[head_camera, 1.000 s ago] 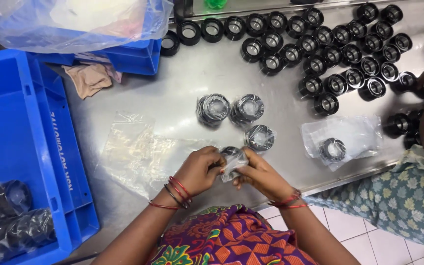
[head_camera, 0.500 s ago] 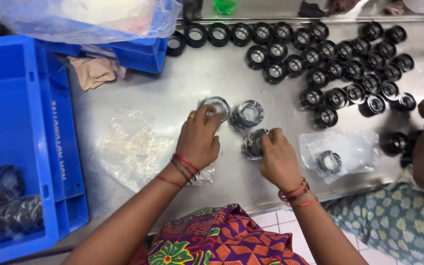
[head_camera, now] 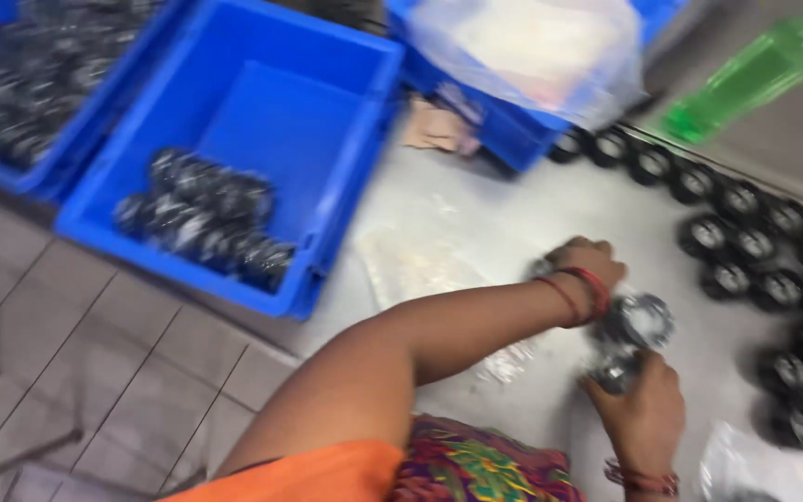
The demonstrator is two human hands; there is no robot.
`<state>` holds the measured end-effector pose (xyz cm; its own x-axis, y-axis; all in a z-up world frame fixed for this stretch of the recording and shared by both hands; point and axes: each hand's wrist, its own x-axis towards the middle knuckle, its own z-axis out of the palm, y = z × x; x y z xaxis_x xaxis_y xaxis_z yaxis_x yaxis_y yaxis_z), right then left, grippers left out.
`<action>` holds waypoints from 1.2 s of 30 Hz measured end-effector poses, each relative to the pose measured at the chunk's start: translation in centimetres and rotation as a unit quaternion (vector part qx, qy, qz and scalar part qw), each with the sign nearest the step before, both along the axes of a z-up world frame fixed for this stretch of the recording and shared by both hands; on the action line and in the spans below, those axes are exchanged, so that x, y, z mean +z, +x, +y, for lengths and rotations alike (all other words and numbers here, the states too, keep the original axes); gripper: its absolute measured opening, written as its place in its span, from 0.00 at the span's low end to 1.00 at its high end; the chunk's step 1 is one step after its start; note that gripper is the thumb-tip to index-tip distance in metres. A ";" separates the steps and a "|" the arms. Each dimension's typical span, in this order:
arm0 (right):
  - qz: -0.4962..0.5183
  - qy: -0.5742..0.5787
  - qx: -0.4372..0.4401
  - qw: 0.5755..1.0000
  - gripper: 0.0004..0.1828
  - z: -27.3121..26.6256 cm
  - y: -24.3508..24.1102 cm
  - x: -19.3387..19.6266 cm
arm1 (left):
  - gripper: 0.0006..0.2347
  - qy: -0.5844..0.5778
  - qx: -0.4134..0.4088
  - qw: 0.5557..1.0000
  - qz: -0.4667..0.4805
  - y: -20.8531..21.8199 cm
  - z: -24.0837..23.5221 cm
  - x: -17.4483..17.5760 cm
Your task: A person is shown packaging metal bearings into small plastic bags and then placing them into blue plastic crates.
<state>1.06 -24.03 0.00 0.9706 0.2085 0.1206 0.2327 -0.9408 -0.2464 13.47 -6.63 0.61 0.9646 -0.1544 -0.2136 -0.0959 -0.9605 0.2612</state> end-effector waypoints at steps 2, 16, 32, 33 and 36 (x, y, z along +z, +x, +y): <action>0.006 -0.024 -0.003 1.000 0.45 -0.5 0.0 -0.1 | 0.18 -0.001 0.027 0.999 0.020 -0.3 0.5 1.2; 0.011 0.032 0.041 0.999 0.42 -2.7 -0.5 -1.8 | 0.20 -0.110 0.050 0.992 -0.032 -0.8 3.7 -2.3; 0.274 0.650 -0.026 0.709 0.34 1.0 -1.5 1.7 | 0.45 -0.166 0.033 0.957 -0.235 -11.2 18.9 5.7; 0.274 0.663 0.006 0.697 0.33 2.6 -1.7 2.9 | 0.28 -0.184 0.048 0.943 -0.273 -12.4 22.4 6.2; 0.270 0.662 0.066 0.696 0.35 9.5 -1.6 6.3 | 0.17 -0.158 0.090 0.945 -0.272 -15.4 34.0 8.8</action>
<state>-0.55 -14.55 6.29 0.9318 0.3533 -0.0829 -0.1674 0.2158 -0.9620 -1.96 27.34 9.39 0.9349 0.0490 0.3515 -0.1419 -0.8563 0.4965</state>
